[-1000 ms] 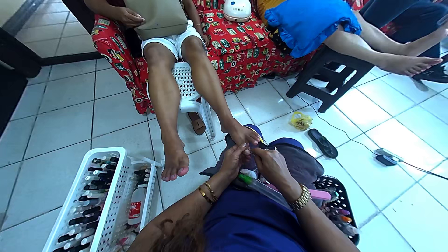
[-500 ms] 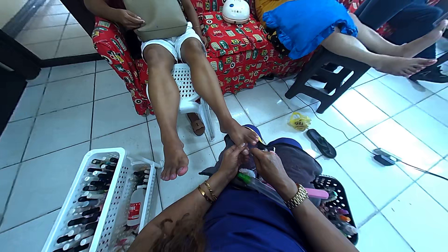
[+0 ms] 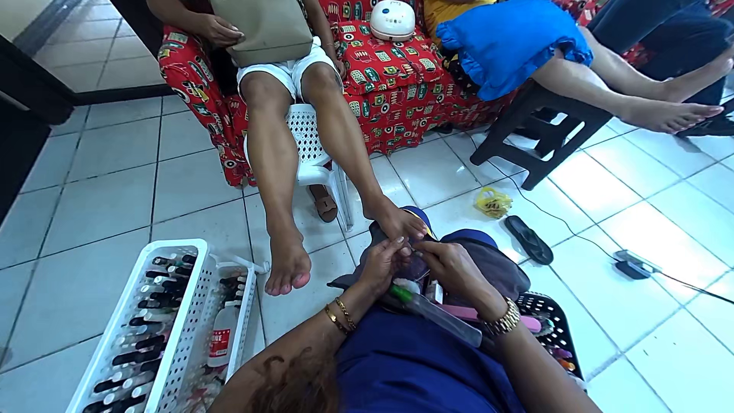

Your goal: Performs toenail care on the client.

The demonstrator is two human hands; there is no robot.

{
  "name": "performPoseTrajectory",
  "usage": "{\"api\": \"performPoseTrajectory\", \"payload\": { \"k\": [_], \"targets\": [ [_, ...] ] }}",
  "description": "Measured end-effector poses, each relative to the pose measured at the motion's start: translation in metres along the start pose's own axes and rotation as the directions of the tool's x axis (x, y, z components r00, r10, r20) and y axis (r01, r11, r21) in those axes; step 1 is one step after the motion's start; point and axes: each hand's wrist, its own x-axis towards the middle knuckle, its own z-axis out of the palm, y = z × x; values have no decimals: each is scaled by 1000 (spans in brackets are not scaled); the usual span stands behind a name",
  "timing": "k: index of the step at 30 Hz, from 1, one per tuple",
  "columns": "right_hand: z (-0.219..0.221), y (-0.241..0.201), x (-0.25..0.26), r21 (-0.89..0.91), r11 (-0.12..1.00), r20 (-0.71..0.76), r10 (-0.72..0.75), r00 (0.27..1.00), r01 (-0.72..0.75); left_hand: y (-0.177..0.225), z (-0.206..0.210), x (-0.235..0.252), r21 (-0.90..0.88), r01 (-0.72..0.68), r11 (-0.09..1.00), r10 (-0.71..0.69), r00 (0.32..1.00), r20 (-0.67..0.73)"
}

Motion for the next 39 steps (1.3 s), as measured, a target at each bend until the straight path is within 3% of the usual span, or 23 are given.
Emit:
{"api": "performPoseTrajectory", "payload": {
  "k": [15,23,39],
  "targets": [
    [0,-14,1,-239,971,-25,-33,999,26,0,0,0,41,-10,999,10,1000,5],
    [-3,-23,5,-261,964,37,53,998,-41,0,0,0,26,1,1000,-1,1000,-2],
    [-5,-25,4,-297,954,47,60,997,-43,0,1,-1,24,-7,1000,7,1000,-3]
  ]
}}
